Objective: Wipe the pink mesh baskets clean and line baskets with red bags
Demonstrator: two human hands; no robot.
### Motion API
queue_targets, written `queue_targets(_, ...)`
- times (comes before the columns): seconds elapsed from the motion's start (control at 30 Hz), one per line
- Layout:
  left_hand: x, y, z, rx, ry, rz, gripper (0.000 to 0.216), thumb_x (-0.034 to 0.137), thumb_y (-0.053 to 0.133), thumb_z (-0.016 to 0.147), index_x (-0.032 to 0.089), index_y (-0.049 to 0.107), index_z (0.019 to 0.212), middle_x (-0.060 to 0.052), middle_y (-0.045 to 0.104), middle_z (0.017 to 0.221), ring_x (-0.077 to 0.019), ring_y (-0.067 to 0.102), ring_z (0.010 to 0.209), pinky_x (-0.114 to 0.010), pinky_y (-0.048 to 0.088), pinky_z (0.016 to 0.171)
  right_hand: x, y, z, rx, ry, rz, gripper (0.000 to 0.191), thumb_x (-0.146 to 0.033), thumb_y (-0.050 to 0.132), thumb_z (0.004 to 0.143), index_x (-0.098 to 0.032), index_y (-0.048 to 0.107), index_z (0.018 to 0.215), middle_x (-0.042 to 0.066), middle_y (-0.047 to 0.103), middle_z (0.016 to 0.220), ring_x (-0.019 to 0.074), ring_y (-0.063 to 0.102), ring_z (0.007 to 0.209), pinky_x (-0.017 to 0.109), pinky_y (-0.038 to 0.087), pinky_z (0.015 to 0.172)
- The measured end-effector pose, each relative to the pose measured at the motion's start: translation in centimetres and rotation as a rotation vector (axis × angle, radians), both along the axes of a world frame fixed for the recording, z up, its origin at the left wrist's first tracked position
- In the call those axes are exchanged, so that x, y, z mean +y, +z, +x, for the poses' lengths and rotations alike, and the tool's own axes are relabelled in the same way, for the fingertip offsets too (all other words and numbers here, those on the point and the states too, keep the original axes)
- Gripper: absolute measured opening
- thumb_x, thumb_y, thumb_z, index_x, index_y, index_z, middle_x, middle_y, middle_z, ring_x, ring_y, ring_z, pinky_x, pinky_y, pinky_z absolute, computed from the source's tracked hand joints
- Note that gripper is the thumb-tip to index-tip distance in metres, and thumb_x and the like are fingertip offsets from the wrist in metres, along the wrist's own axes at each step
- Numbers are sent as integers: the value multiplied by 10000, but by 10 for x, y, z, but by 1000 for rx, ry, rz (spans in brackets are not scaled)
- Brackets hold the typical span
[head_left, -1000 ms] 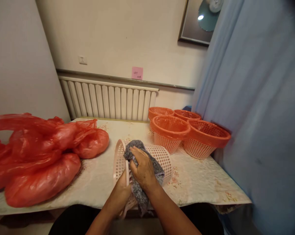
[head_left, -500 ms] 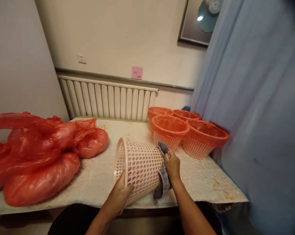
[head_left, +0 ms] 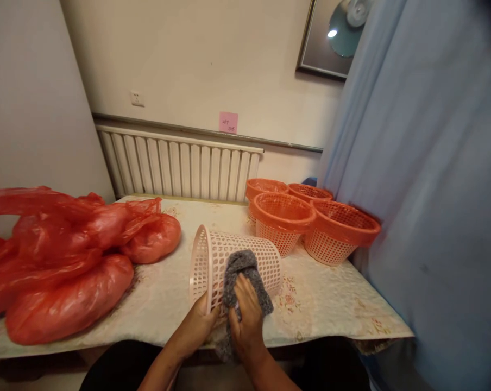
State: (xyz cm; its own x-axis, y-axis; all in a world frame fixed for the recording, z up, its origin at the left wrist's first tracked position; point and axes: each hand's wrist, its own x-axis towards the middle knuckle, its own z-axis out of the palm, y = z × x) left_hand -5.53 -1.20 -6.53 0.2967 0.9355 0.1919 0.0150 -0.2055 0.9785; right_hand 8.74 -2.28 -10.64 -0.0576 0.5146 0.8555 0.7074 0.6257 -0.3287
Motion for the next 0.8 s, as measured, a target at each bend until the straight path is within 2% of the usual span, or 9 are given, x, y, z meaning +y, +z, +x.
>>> queue_targets(0.1,-3,-6,-3,26,-10,-18,405,192,543,777,156,601,1176,-71,660,1212,-269,555,1175,-427,370,1071,-4,14,-13,-31,93,39,563,-89,437,789,-150,438,1348,115,520,1352,252,422,1309,527,406,1050)
queue_targets(0.27,-7,-14,-7,75,22,-7,311,191,559,774,159,661,1066,-69,713,1093,-277,582,1122,-414,400,1037,3,39,-24,-53,126,25,537,-90,426,796,-137,468,1330,106,527,1346,232,429,1303,491,391,1077)
queue_targets(0.43,-14,-14,-8,60,-59,-14,266,216,588,774,163,697,1010,-57,733,1021,-285,598,1074,-404,429,1002,28,80,-29,-24,155,-40,485,-83,406,813,-151,521,1279,92,551,1323,193,446,1288,444,349,1107)
queue_targets(0.5,-17,-17,-9,82,-90,-19,251,239,590,782,166,707,992,-56,738,990,-285,609,1048,-407,441,985,41,97,-30,-9,139,-88,443,-98,424,822,-148,553,1242,89,588,1278,187,495,1241,407,370,1090)
queue_targets(0.6,-20,-27,-11,164,-46,-14,234,279,570,813,169,710,964,-66,735,988,-281,612,1045,-410,421,1003,58,117,-31,-14,108,-182,385,-136,462,826,-138,597,1187,92,645,1189,196,581,1127,359,435,1020)
queue_targets(0.7,-21,-37,-13,204,-28,-10,240,310,543,842,178,702,964,-72,727,1013,-275,622,1024,-406,424,997,66,123,-32,-19,104,-228,371,-148,479,824,-141,608,1171,88,663,1150,199,606,1076,339,451,988)
queue_targets(0.8,-22,-36,-10,157,-86,-27,242,243,545,823,170,687,1004,-73,722,1040,-267,635,999,-392,457,958,63,116,-32,6,100,-215,404,-141,473,814,-131,589,1201,97,639,1196,200,578,1124,355,415,1031)
